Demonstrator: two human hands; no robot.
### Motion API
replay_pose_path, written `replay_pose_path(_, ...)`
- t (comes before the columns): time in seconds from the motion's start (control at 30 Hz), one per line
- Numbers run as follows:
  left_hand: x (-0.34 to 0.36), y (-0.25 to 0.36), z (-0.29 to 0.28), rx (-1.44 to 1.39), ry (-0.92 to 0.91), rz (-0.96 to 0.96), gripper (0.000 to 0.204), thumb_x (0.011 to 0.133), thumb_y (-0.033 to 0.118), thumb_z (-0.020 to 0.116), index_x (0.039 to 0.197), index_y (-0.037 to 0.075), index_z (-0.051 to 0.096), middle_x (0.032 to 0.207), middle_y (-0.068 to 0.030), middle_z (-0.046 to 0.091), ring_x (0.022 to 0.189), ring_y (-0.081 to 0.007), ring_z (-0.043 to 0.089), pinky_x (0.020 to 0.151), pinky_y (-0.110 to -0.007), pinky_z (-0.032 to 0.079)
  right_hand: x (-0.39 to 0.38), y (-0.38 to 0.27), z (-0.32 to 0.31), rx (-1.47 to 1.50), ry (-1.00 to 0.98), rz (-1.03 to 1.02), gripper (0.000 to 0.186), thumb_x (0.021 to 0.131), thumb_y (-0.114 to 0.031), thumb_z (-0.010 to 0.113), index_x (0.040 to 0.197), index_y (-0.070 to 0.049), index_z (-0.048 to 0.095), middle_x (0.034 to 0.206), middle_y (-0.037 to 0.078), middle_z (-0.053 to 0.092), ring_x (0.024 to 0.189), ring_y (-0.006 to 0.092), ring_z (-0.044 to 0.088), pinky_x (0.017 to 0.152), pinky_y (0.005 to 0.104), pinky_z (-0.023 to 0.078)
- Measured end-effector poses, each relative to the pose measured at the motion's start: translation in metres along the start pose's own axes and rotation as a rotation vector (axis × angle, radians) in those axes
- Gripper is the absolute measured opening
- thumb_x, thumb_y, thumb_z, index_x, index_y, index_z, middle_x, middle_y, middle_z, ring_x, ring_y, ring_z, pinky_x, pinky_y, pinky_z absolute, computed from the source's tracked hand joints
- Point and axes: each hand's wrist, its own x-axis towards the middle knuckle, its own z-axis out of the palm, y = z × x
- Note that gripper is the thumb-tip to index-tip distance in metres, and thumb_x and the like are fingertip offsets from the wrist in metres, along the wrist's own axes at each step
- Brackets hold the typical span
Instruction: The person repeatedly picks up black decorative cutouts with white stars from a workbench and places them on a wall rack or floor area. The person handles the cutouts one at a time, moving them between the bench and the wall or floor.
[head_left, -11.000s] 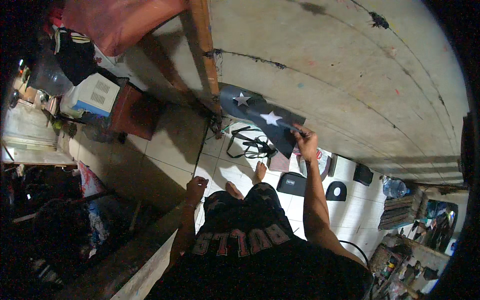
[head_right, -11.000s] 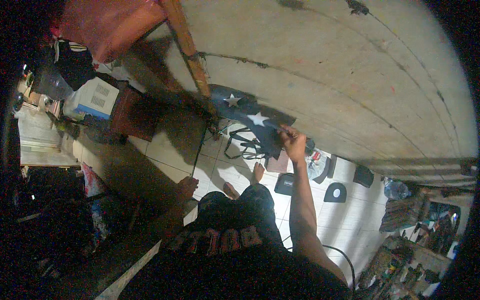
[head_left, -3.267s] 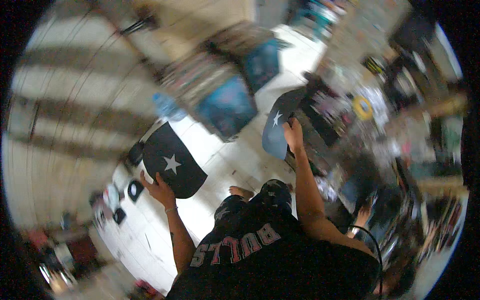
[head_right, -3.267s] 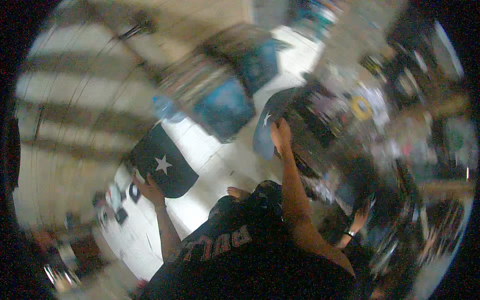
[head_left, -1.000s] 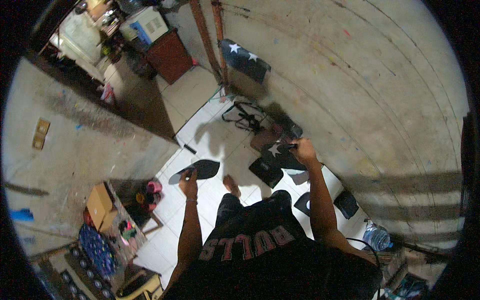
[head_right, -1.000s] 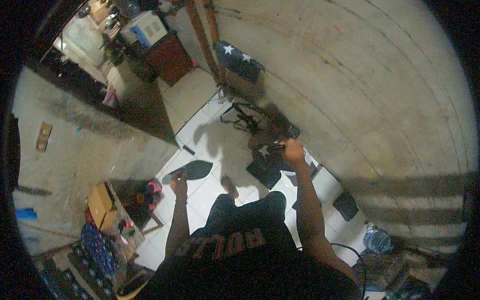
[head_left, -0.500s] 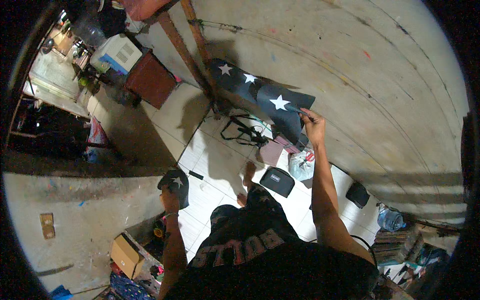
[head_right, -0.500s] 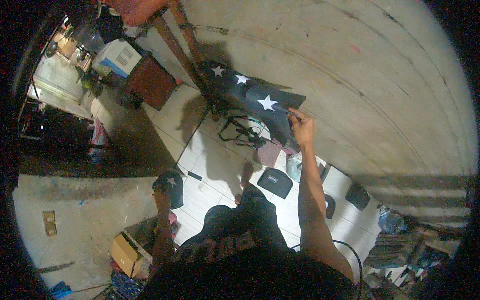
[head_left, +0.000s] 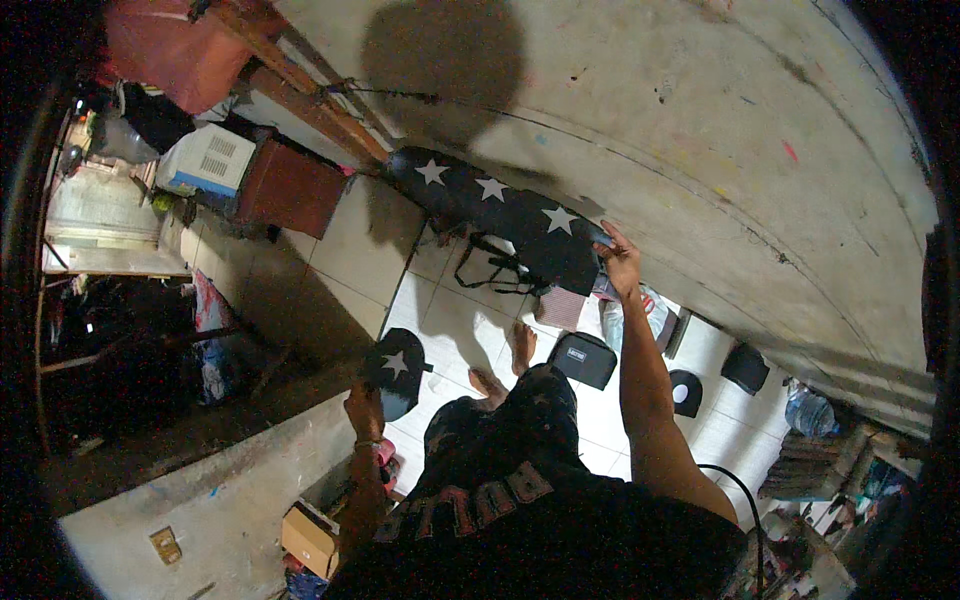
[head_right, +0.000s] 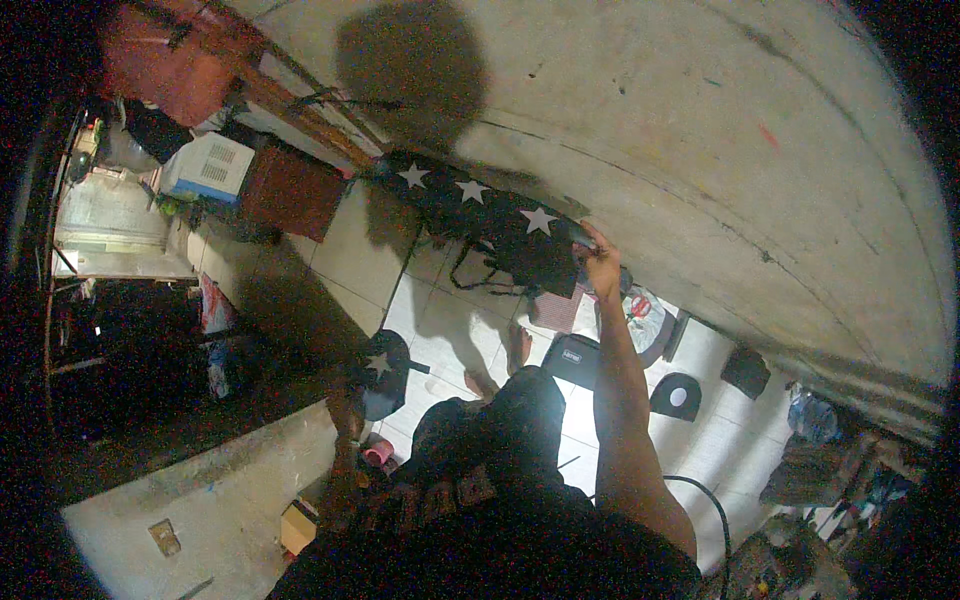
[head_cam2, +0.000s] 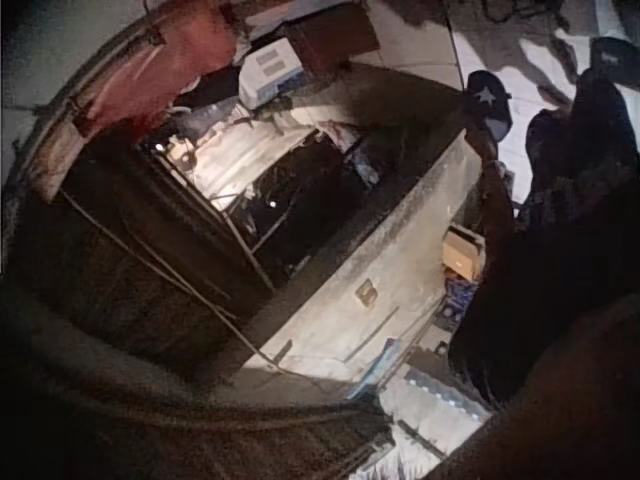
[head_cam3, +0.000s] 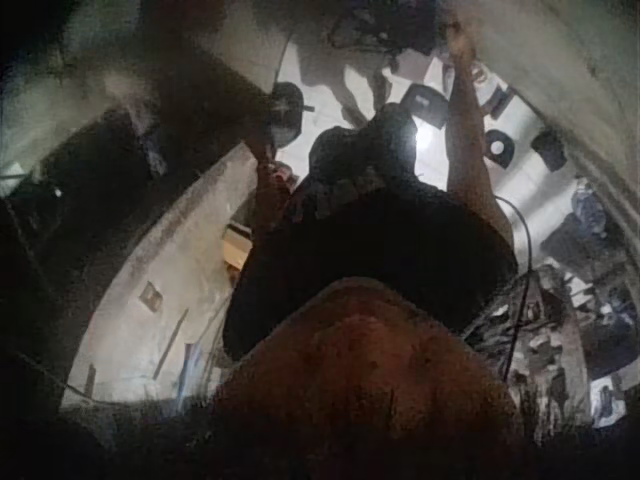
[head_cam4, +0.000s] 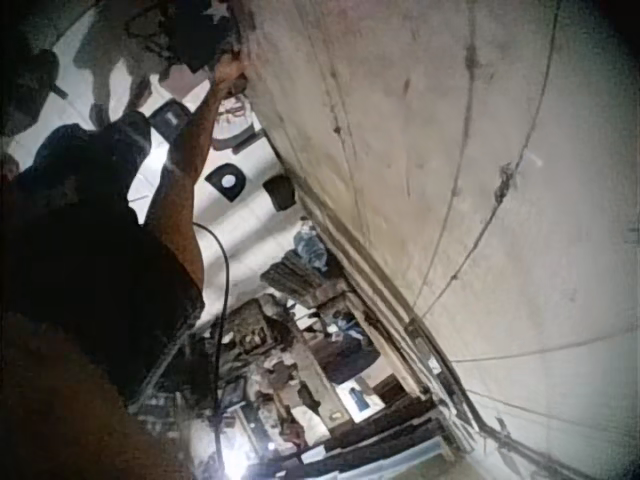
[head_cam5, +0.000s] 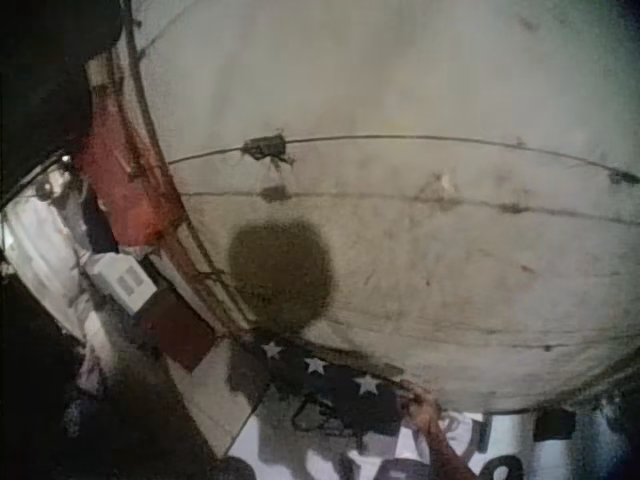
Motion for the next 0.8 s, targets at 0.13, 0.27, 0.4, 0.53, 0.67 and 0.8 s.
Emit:
replay_pose_path(0.13,0.03,0.04,-0.004,-0.091,-0.1,0.021,0.022,0.077,0.007,0.065,0.097,0.0,0.061,0.09,-0.0185,0.065,0.084,-0.036,0.063,0.076,-0.042,0.049,0.012,0.03,-0.009,0.007,-0.045,0.069,0.054,0.084,0.004,0.062,0.135,-0.004,0.045,0.094,0.001,0.059,0.082,0.0101,0.053,0.076,0.0218,0.043)
replay_pose_path(0.27,0.049,0.027,0.012,-0.232,-0.192,0.021,0.021,0.078,0.006,0.068,0.096,0.0,0.061,0.091,-0.0168,0.066,0.084,-0.0321,0.064,0.076,-0.041,0.05,0.008,0.021,-0.005,0.007,0.009,0.136,0.054,0.084,-0.002,0.062,0.135,-0.011,0.048,0.078,-0.001,0.061,0.064,0.0076,0.048,0.055,0.0239,0.04)
replay_pose_path(0.4,0.076,0.072,-0.017,-0.402,-0.3,-0.003,0.022,0.081,0.008,0.069,0.097,-0.001,0.059,0.088,-0.0167,0.067,0.079,-0.0233,0.065,0.072,-0.035,0.051,-0.013,0.01,-0.002,-0.206,0.089,0.098,0.058,0.086,-0.01,0.062,0.14,-0.008,0.038,0.077,0.001,0.062,0.066,0.0096,0.052,0.061,0.0255,0.043)
replay_pose_path(0.53,0.095,0.069,-0.011,-0.644,-0.347,-0.077,0.024,0.081,0.008,0.07,0.099,-0.003,0.058,0.081,-0.0134,0.069,0.072,-0.0143,0.064,0.065,-0.028,0.05,-0.07,-0.018,0.033,-0.608,0.274,0.099,0.062,0.09,-0.017,0.06,0.143,-0.006,0.03,0.087,0.007,0.065,0.072,0.0146,0.058,0.071,0.0303,0.048)
replay_pose_path(0.67,0.12,0.081,-0.035,-0.75,-0.458,-0.082,0.027,0.081,0.008,0.071,0.101,-0.003,0.059,0.082,-0.0125,0.069,0.074,-0.0132,0.064,0.065,-0.027,0.051,-0.132,-0.059,0.129,-0.065,-0.052,0.224,0.067,0.087,-0.015,0.064,0.144,-0.011,0.03,0.108,0.012,0.065,0.09,0.0172,0.06,0.077,0.0325,0.048)
replay_pose_path(0.8,0.135,0.112,-0.075,-0.694,-0.449,0.017,0.025,0.081,0.005,0.069,0.102,-0.005,0.058,0.084,-0.012,0.069,0.075,-0.0127,0.064,0.068,-0.025,0.05,-0.147,-0.136,0.172,-0.001,-0.187,0.053,0.07,0.082,-0.001,0.066,0.143,-0.012,0.033,0.11,0.008,0.064,0.097,0.0121,0.058,0.078,0.0275,0.047)
